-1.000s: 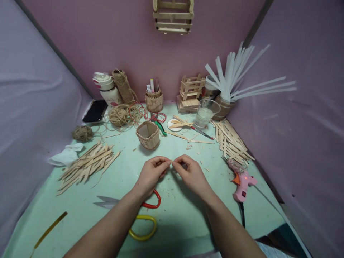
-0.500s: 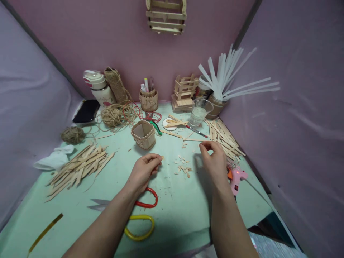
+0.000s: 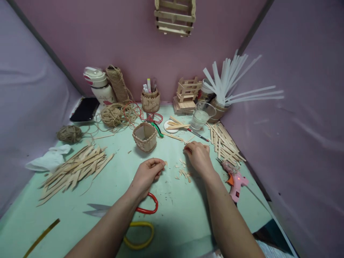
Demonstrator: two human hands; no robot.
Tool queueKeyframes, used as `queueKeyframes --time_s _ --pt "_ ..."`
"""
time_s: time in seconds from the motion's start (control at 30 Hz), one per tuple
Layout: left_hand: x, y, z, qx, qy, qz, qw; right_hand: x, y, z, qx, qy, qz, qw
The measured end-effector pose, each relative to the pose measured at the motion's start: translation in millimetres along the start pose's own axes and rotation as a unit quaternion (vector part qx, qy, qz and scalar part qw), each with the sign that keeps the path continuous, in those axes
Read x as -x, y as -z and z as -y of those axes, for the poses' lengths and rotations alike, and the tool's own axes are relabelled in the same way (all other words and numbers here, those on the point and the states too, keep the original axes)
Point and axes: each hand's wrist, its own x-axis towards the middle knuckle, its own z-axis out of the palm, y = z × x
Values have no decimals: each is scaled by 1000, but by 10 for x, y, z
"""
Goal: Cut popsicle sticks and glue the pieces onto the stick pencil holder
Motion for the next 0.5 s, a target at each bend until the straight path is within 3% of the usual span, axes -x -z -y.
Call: queueKeyframes --time_s 0.23,0.33,0.4,0.5 --pt "-2 11 0 6 2 -2 1000 -13 -116 -38 -8 20 -17 1000" --pt "8 17 -8 14 8 -5 1000 41 -109 4 -91 22 -50 994" --pt "10 22 -7 20 17 0 1000 104 -92 80 -221 6 -48 974" --pt "2 25 7 22 14 9 1000 206 -55 228 -427 -59 13 902"
